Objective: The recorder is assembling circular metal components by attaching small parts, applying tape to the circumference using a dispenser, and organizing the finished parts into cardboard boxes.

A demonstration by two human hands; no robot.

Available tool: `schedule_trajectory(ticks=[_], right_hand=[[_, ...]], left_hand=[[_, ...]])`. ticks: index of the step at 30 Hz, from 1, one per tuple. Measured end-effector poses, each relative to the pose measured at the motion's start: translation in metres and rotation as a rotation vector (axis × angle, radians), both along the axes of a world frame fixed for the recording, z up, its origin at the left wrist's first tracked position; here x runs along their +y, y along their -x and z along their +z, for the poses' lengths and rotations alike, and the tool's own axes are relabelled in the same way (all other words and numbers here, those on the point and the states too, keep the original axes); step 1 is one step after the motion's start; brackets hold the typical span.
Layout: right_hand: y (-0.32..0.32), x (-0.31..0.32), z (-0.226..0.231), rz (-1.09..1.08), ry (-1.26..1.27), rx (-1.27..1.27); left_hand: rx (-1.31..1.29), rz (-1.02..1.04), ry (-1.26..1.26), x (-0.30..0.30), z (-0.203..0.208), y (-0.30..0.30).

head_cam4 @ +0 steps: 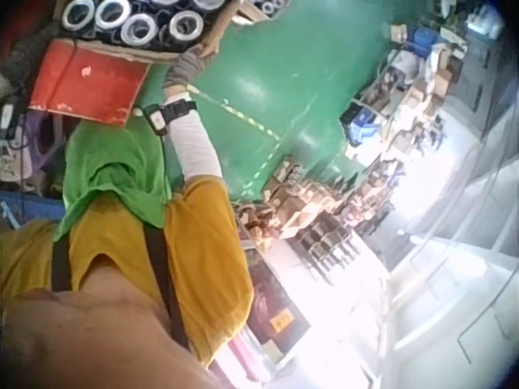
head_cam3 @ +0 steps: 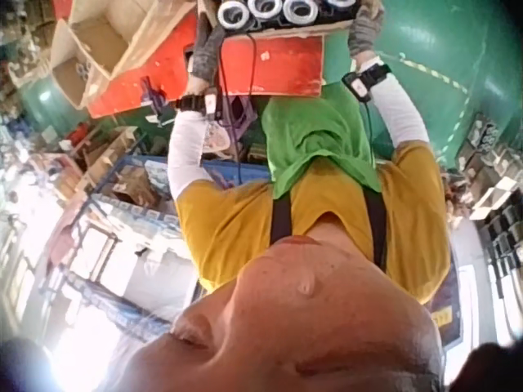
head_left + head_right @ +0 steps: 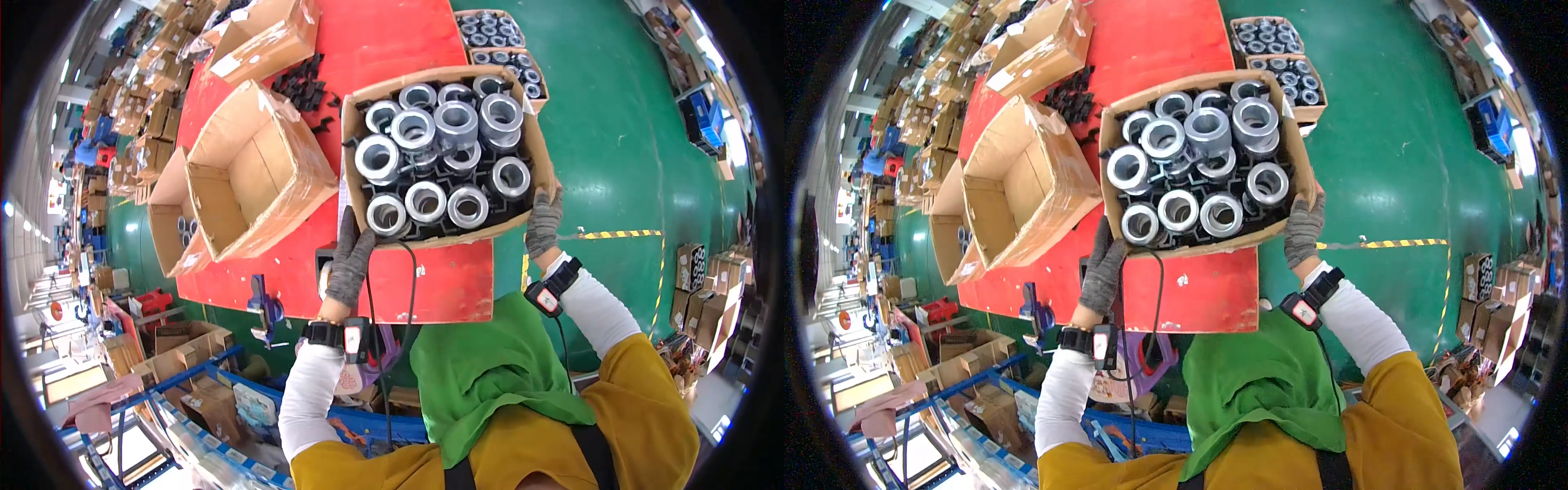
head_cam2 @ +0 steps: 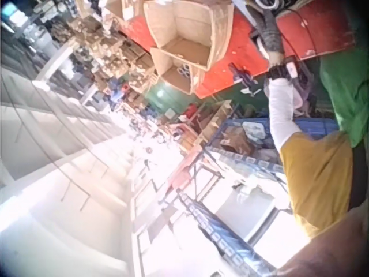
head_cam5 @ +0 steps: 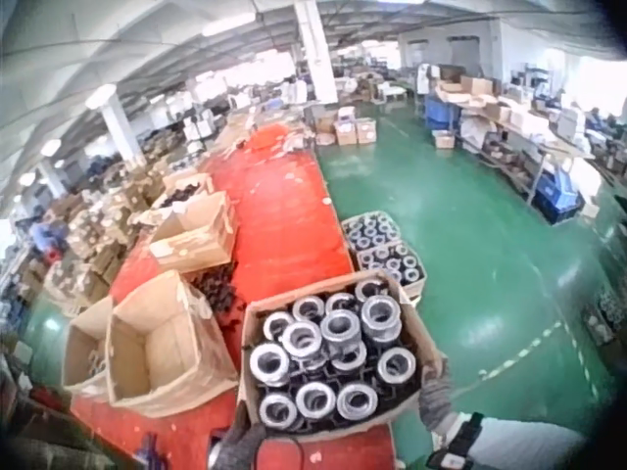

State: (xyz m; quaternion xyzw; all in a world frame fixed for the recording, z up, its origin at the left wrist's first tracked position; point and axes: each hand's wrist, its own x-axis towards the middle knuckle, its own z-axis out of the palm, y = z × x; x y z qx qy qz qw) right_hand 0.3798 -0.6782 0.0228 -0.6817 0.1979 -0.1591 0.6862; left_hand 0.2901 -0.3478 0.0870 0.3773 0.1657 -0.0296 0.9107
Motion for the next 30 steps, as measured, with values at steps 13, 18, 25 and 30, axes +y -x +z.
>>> schedule_trajectory(ticks=[13, 18, 25, 30], right_hand=[[0.002, 0.003, 0.002, -0.004, -0.072, -0.038], [0.002, 0.005, 0.003, -0.062, -0.008, -0.015], [-0.002, 0.002, -0.001, -0.069, 0.03, 0.01], [-0.001, 0.009, 0.006, -0.036, 0.022, -0.083]], left_hand=[[0.448, -0.529, -0.466, 0.025, 0.046, 0.004], [0.285, -0.626, -0.661, 0.033, 0.071, 0.003], [-0.069, -1.04, -1.244, 0.029, 0.073, 0.031], [0.244, -0.239, -1.229, 0.018, 0.023, 0.021]])
